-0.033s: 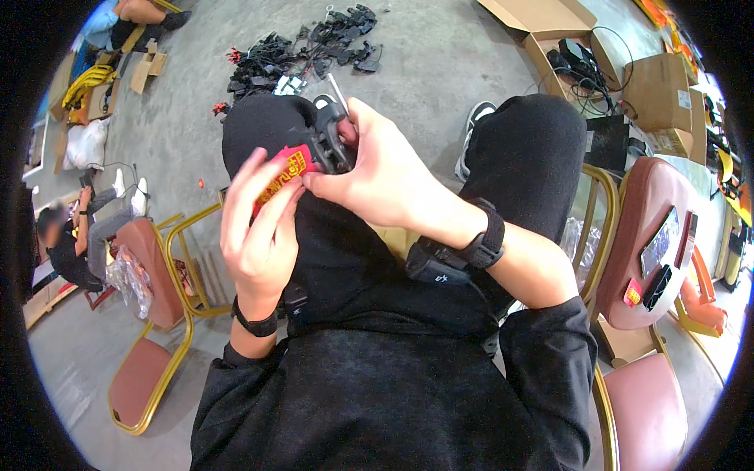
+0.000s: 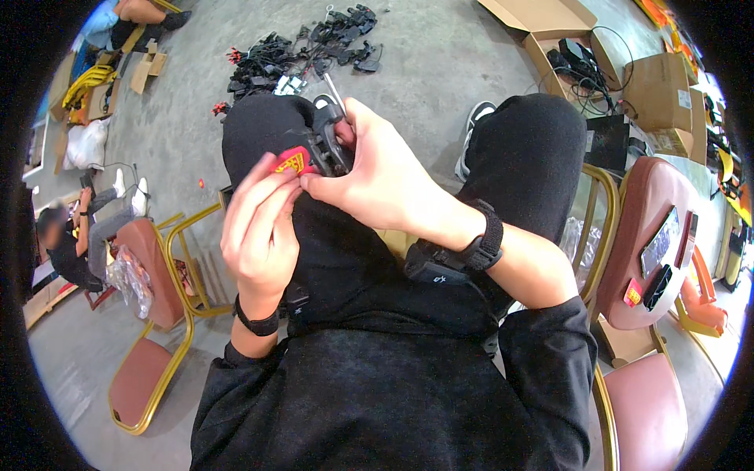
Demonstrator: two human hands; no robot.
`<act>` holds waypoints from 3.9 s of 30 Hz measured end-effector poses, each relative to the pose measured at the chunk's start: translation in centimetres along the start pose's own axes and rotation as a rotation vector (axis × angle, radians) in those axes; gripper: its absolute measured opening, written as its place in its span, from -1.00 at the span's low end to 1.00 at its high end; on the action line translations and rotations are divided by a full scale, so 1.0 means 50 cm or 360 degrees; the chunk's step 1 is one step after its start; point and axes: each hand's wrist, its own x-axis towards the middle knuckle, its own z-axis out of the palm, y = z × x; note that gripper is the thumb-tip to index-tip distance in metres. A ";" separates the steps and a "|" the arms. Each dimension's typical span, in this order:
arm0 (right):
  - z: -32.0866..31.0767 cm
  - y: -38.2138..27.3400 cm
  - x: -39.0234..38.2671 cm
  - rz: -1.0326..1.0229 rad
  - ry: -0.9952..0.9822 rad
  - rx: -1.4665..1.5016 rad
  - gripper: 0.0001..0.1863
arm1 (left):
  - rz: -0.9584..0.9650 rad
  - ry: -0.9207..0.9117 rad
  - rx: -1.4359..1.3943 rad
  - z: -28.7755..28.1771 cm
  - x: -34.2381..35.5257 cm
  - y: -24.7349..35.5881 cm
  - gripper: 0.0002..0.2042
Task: Repairing a small electronic component using a hex key and applying a sticker.
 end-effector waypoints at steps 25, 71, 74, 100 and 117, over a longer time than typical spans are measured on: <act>-0.019 -0.011 -0.006 -0.0157 -0.0259 0.0014 -0.52 | -0.1512 0.0021 -0.1781 -0.007 -0.032 0.015 -0.88; -0.027 0.016 0.011 -0.0179 0.0089 0.0002 -0.68 | -0.1196 -0.0396 -0.2113 -0.077 -0.030 0.038 -0.59; -0.020 0.028 0.020 -0.0213 0.0118 -0.0203 -0.67 | -0.0845 -0.0494 -0.1992 -0.092 -0.035 0.042 -0.63; -0.002 0.035 0.035 -0.0117 -0.0046 -0.0478 -0.65 | 0.0582 0.0095 -0.1705 -0.100 0.049 0.156 -0.86; -0.001 0.033 0.028 -0.0213 -0.0026 -0.0506 -0.64 | 0.0932 0.0114 -0.1361 -0.091 0.065 0.138 -0.81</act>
